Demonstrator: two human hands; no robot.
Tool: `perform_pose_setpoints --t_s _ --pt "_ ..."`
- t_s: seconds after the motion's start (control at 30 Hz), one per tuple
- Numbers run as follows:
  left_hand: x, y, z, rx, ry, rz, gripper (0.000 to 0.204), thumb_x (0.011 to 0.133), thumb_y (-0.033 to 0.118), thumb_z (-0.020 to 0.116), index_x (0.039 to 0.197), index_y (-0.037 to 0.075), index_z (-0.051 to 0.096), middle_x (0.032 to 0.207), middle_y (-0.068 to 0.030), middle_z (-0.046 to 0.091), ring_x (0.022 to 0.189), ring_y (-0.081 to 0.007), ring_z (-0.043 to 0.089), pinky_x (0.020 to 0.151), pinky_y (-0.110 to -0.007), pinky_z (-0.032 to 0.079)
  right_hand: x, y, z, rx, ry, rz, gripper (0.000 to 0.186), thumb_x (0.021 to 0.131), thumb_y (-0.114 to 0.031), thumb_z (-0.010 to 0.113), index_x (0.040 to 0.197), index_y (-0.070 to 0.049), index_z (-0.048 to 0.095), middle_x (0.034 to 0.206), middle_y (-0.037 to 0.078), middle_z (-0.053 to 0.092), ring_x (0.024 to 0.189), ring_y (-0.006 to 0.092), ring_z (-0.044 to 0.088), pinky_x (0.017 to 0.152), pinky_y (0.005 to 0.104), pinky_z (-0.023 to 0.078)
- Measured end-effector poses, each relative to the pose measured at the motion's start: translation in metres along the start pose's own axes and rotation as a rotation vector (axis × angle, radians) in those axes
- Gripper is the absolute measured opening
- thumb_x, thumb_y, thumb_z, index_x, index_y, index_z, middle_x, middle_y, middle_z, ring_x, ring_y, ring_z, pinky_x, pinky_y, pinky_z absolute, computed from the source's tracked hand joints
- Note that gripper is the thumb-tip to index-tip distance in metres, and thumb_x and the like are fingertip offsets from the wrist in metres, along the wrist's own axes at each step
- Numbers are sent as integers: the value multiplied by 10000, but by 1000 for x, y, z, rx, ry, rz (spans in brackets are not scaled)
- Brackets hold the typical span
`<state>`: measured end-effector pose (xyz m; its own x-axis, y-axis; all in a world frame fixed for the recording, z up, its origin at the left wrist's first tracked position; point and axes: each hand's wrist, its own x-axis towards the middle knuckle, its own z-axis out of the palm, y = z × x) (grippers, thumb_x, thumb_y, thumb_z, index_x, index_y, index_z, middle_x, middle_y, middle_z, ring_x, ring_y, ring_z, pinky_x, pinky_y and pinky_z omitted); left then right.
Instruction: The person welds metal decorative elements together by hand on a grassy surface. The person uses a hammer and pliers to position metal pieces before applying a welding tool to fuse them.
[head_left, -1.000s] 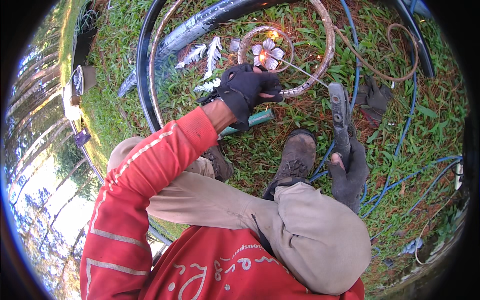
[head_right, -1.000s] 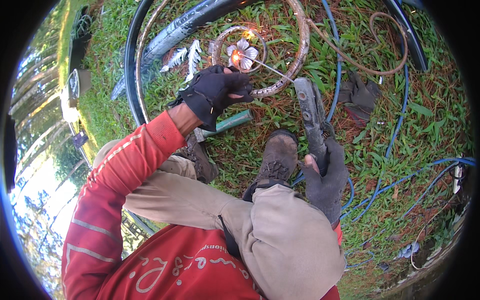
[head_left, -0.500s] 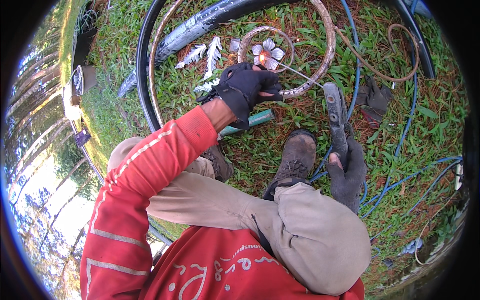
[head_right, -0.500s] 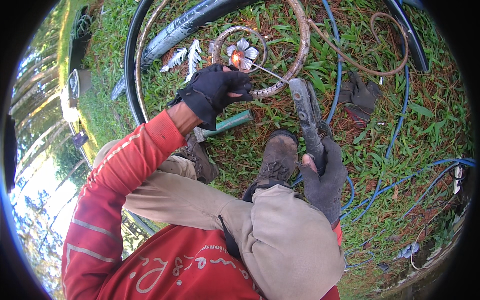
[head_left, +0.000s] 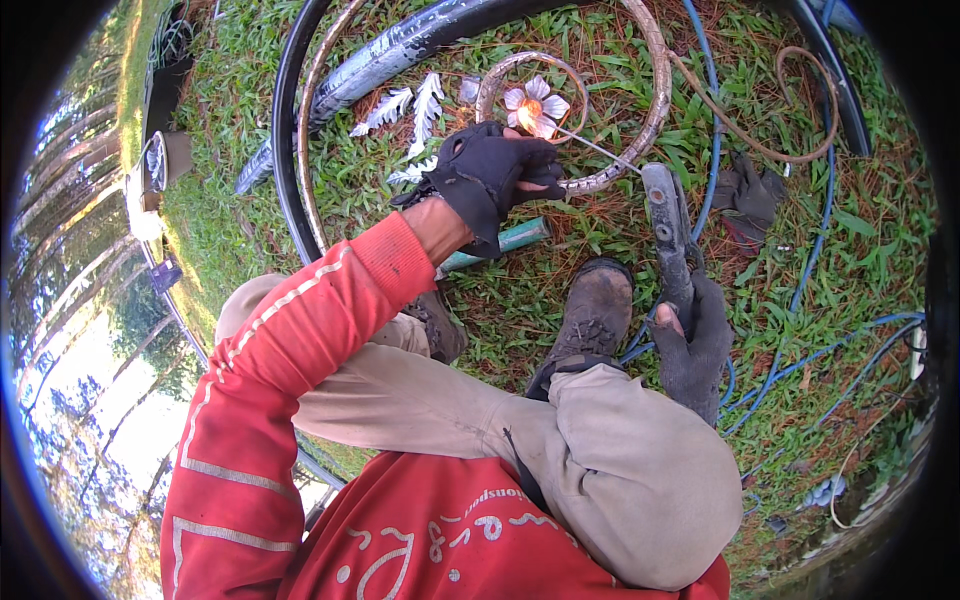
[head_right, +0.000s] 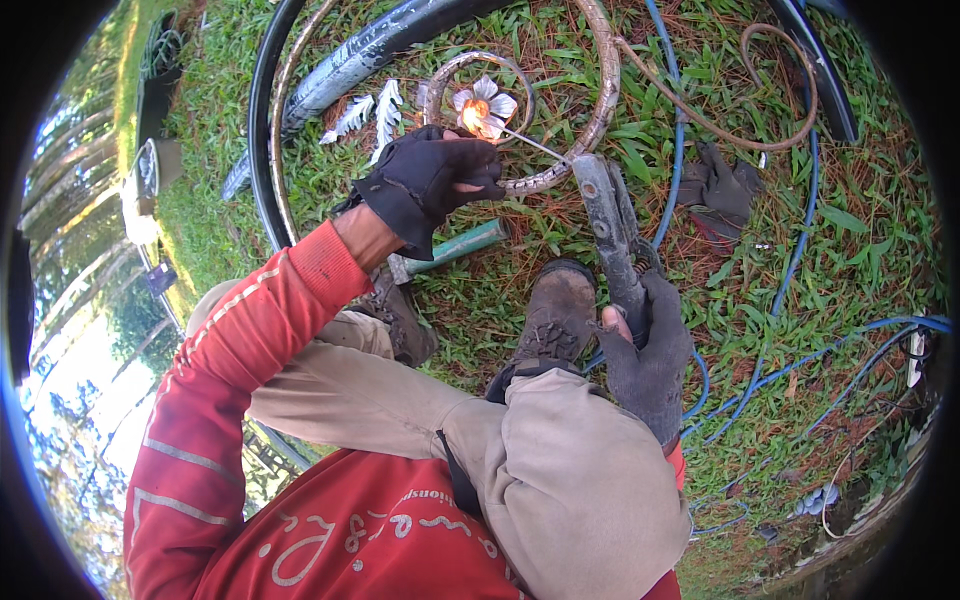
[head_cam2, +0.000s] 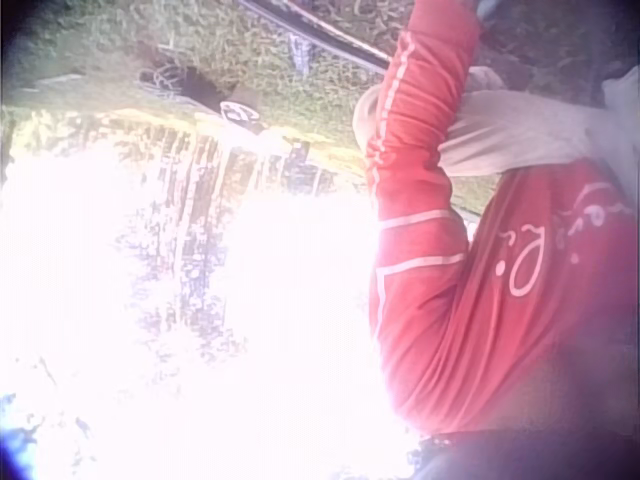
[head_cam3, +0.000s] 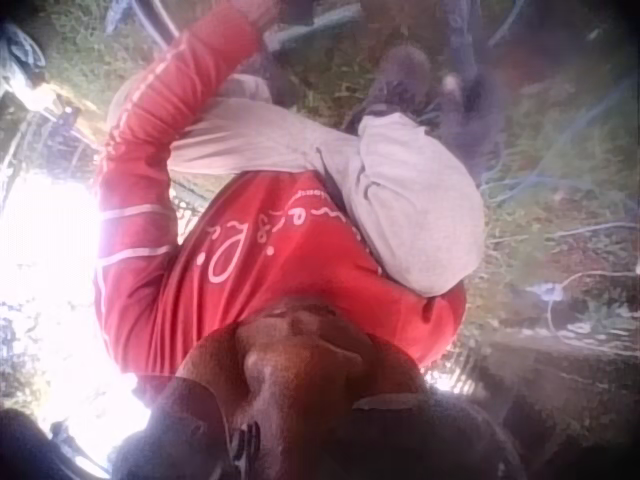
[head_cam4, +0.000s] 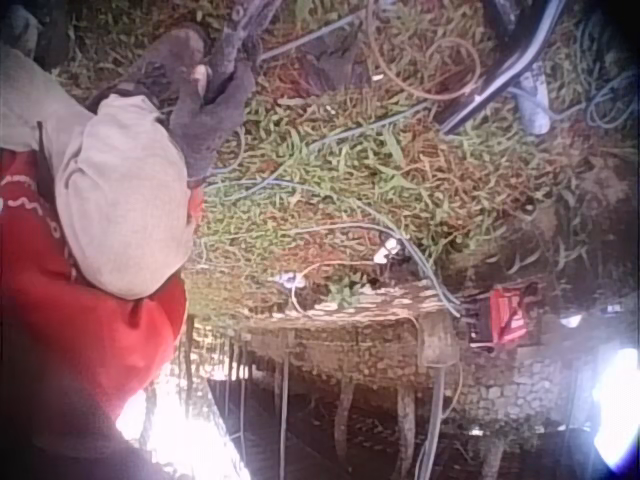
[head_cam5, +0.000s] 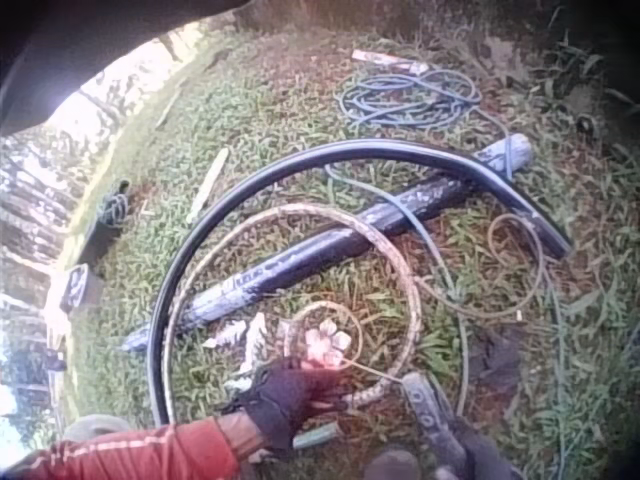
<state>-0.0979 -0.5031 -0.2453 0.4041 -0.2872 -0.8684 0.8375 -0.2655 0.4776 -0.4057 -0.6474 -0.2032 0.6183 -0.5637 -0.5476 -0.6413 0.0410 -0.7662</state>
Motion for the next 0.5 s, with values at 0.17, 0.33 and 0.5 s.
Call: perform_pose_setpoints --t_s 0.17,0.33,0.5 --pt "0 1 -3 4 -50 16 142 1025 56 772 1112 -53 744 1000 -159 773 889 -300 792 832 -480 722 0 0 1 20 11 -19 480 1021 -262 818 1385 -8 634 980 113 708 859 161 657 789 352 545" --pt "13 -13 -23 465 -141 330 160 1028 93 777 1115 -36 737 986 -155 769 883 -288 789 754 -451 703 1 0 3 18 29 -50 476 1017 -261 815 1381 -13 635 943 103 692 825 165 629 760 353 530" --pt "-2 -1 -7 150 -34 67 186 1035 115 768 1147 -29 734 989 -173 781 881 -279 794 706 -433 684 1 -9 4 1 49 -34 470 1017 -262 809 1374 -13 635 919 102 673 793 178 604 740 362 516"
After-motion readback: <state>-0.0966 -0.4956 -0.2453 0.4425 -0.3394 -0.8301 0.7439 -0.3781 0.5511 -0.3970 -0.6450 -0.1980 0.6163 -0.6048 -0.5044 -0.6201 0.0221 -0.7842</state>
